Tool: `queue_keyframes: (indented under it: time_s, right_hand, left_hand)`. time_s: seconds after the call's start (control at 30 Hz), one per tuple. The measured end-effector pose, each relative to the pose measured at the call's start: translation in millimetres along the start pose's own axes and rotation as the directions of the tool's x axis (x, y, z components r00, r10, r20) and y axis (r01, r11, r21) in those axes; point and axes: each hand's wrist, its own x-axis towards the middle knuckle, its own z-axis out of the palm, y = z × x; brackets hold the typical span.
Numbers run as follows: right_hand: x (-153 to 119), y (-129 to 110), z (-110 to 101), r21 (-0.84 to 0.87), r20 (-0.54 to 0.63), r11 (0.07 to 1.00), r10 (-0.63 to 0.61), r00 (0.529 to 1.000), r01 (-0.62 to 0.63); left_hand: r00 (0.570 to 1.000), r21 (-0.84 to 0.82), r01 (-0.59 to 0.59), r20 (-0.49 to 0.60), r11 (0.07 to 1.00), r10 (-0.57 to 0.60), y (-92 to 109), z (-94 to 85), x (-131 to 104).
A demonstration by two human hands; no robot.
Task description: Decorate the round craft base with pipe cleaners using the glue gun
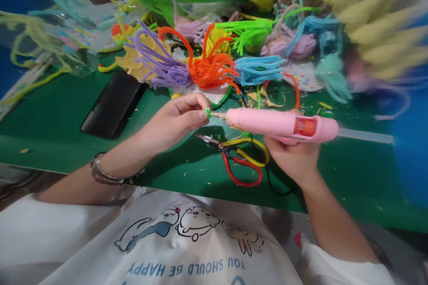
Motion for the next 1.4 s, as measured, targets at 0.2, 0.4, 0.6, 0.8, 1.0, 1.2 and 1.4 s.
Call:
queue_keyframes:
  time_s: [0.2,0.4,0.6,0.8,1.0,1.2,1.4]
  right_hand:
    - [-2,1,1,-0.008,-0.024,1.0,0.009,1.0,-0.009]
    - [-2,1,0,-0.008,-0.016,1.0,0.016,1.0,-0.016]
    - [-4,3,2,0.02,-0.034,0.999,0.033,0.999,-0.033]
    - [-3,3,1,-0.019,-0.023,1.0,0.024,0.999,-0.024]
    - [-2,1,1,-0.034,-0.022,0.999,0.034,0.999,-0.035]
    - [-3,4,1,-0.028,-0.053,1.0,0.009,0.999,-0.011]
    - [-4,10,1,-0.027,-0.053,0.999,0.021,0.998,-0.023]
  left_hand:
    - [1.0,0.006,0.005,0.003,1.0,-0.005,0,0.3,-1]
    - [1.0,0.013,0.011,-0.001,1.0,-0.011,0,0.8,-1]
    - [1.0,0.021,0.021,0.009,1.0,-0.021,-1,-0.7,-2]
    - [0.999,0.019,0.024,0.029,1.0,-0.025,0,-0.1,-1]
    - [0.999,0.03,0.029,0.036,0.999,-0.03,1,-0.9,-1]
    - [0.999,0.072,0.015,0.034,0.997,-0.018,-1,-1.3,-2]
    - [0.984,0.589,-0.172,0.062,0.789,0.169,10,-32.1,13]
